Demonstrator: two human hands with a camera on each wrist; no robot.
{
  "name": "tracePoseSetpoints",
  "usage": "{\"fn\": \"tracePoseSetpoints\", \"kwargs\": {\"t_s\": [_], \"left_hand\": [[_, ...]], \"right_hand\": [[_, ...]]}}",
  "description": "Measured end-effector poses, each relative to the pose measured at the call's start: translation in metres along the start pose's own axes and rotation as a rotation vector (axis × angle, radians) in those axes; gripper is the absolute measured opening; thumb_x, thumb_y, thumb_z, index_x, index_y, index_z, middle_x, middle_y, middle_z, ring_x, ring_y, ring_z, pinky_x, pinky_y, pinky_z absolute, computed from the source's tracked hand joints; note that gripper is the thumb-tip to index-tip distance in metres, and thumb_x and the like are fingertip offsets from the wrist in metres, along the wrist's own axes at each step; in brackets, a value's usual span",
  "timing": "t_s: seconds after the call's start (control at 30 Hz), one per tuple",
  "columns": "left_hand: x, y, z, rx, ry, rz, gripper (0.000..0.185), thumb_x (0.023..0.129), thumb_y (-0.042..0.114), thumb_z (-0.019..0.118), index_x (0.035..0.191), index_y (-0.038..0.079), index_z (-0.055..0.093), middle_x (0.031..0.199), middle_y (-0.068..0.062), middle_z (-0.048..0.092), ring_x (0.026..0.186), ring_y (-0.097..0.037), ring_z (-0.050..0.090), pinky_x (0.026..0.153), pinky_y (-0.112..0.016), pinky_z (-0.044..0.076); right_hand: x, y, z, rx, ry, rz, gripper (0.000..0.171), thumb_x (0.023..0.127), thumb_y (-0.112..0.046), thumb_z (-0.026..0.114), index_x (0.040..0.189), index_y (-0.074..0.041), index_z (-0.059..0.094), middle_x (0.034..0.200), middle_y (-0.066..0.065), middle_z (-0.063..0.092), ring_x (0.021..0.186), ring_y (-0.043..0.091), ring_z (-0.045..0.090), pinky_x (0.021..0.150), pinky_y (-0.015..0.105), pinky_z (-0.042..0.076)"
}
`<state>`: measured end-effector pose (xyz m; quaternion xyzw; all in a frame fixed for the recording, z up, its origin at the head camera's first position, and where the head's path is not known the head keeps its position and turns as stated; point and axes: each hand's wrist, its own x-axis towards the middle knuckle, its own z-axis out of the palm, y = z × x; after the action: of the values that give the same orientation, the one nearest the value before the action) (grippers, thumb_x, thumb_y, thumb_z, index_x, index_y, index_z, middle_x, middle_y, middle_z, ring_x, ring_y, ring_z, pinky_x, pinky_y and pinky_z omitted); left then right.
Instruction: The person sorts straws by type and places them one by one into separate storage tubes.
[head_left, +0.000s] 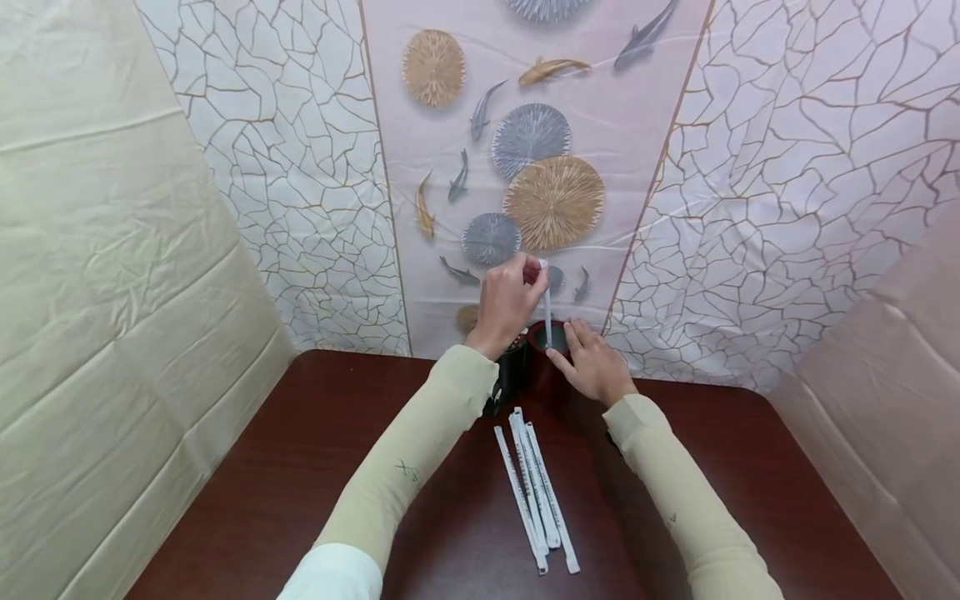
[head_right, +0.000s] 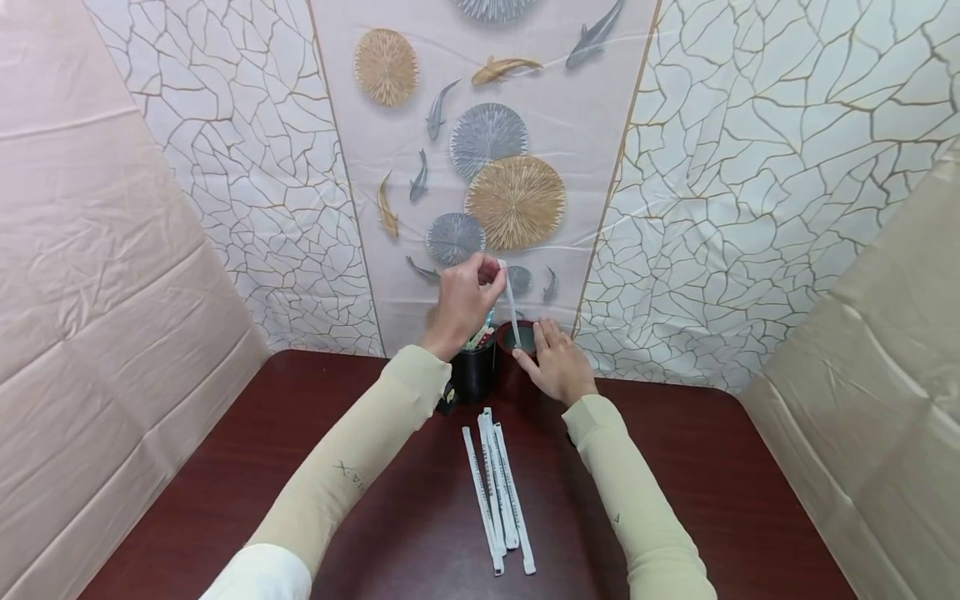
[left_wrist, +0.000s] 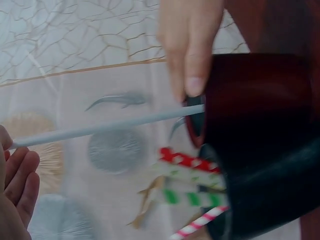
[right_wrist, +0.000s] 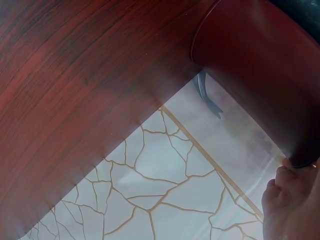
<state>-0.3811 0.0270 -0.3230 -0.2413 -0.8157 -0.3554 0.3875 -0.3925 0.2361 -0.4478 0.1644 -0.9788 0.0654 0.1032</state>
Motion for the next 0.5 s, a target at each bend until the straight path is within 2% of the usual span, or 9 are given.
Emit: {"fn": "tracePoseSetpoints", "kwargs": {"t_s": [0.1, 0.27, 0.37, 0.5], "left_hand": [[-0.010, -0.006, 0.010, 0.017, -0.031, -0.006, 0.015, 0.103, 0.020, 0.068, 0.101, 0.007, 0.075, 0.093, -0.005, 0.082, 0.086, -0.016, 0.078, 0.080, -0.031, 0.061], [-0.020, -0.011, 0.016, 0.040, -0.133, -0.017, 0.024, 0.101, 0.027, 0.072, 0.111, 0.006, 0.076, 0.104, -0.007, 0.082, 0.095, -0.019, 0.079, 0.085, -0.032, 0.063], [-0.022, -0.011, 0.011, 0.044, -0.160, -0.011, 0.030, 0.099, 0.030, 0.075, 0.114, 0.004, 0.075, 0.106, -0.010, 0.082, 0.097, -0.023, 0.079, 0.086, -0.034, 0.064], [-0.021, -0.009, -0.002, 0.042, -0.158, 0.001, 0.029, 0.098, 0.028, 0.075, 0.110, 0.002, 0.075, 0.102, -0.011, 0.081, 0.094, -0.023, 0.079, 0.084, -0.035, 0.064]], "right_hand": [[-0.001, 0.000, 0.002, 0.002, 0.002, -0.002, 0.088, 0.110, -0.065, 0.029, 0.166, 0.003, 0.026, 0.174, 0.025, 0.022, 0.160, 0.043, 0.028, 0.125, 0.060, 0.035], [-0.002, -0.001, 0.003, 0.014, 0.000, -0.006, 0.088, 0.110, -0.065, 0.030, 0.166, 0.003, 0.024, 0.174, 0.025, 0.021, 0.160, 0.044, 0.028, 0.125, 0.061, 0.035], [-0.002, -0.001, 0.002, 0.018, 0.007, -0.010, 0.087, 0.111, -0.064, 0.031, 0.166, 0.003, 0.024, 0.174, 0.025, 0.022, 0.159, 0.044, 0.029, 0.125, 0.061, 0.035], [-0.002, -0.001, -0.001, 0.008, 0.020, -0.015, 0.086, 0.111, -0.062, 0.032, 0.165, 0.005, 0.026, 0.173, 0.026, 0.024, 0.158, 0.046, 0.032, 0.125, 0.061, 0.036]]}}
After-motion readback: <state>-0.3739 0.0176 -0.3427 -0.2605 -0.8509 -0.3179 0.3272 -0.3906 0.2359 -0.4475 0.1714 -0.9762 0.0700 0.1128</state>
